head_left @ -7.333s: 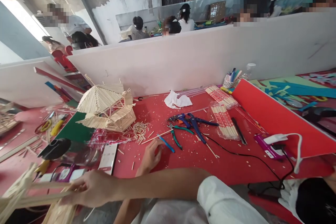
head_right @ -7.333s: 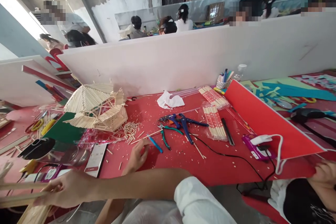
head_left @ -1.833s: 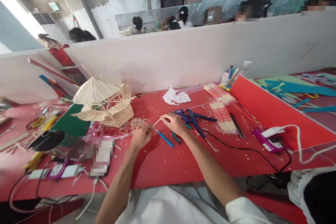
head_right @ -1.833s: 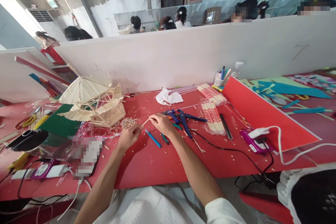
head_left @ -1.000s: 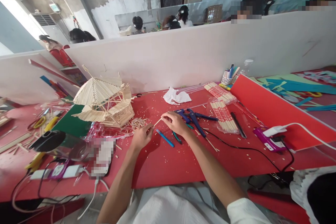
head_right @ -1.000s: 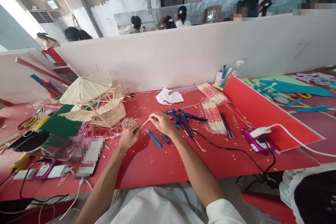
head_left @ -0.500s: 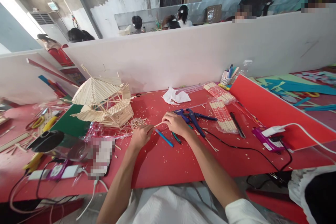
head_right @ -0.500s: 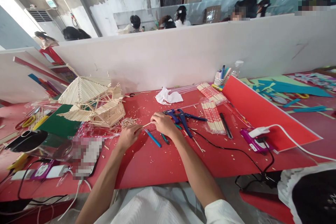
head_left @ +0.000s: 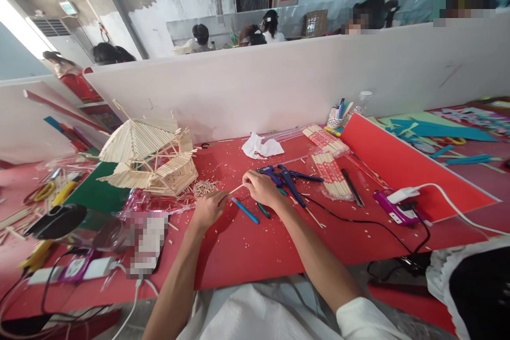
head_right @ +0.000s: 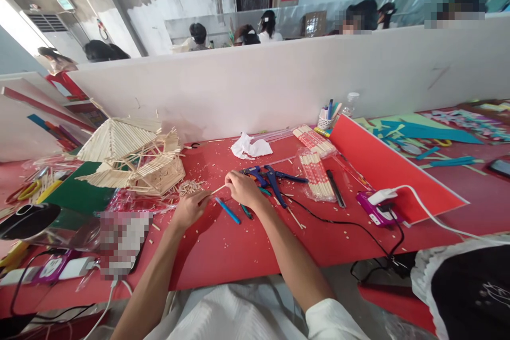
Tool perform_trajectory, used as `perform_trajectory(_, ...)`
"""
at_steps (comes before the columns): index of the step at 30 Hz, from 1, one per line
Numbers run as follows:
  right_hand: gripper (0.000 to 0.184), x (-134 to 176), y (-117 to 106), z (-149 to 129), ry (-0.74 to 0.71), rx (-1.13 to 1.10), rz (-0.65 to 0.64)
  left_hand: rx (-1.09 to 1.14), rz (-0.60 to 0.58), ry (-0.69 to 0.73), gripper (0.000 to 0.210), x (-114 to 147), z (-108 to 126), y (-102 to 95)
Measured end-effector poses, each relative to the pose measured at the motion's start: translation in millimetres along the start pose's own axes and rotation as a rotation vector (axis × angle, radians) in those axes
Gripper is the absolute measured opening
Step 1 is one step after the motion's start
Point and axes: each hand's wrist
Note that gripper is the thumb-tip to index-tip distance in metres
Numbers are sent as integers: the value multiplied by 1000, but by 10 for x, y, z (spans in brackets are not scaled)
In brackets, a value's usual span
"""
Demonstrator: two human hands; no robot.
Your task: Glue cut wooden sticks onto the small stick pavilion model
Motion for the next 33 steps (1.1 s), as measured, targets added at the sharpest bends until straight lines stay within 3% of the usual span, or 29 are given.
perform_trajectory(4, 12, -19, -78, 79, 108, 51, 57, 35, 79, -5, 32, 14, 22, -16)
perform_trajectory(7, 16, -20, -267, 221, 221, 102, 114, 29, 100, -73, 30, 19, 34, -35)
perform_trajectory(11, 40, 47, -589, 482, 403, 193, 142, 74, 44, -135, 29, 10, 44, -39)
perform_trajectory(15, 42, 189, -775, 708, 578, 284, 51, 121, 33, -185, 35, 0, 50, -7)
perform_trajectory(18, 53, 292, -805, 790, 684, 305, -132, 137, 87, -183, 37, -9, 40, 24)
perform_trajectory(21, 66, 350, -817, 811, 708, 291, -259, 169, 124, -178, 35, -14, 23, 35)
perform_trajectory(29, 68, 380, -881, 819, 727, 319, -336, 343, 149, -229, 33, -13, 57, -24)
perform_trajectory(33, 59, 372, -887, 796, 714, 318, -334, 667, 234, -302, 39, -29, 72, -60)
Point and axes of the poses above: each hand's wrist, its own x-axis away from the middle knuckle, its own y-axis out of the palm, z = x × y, and after that the axes turned 1 degree about -x, right-handed
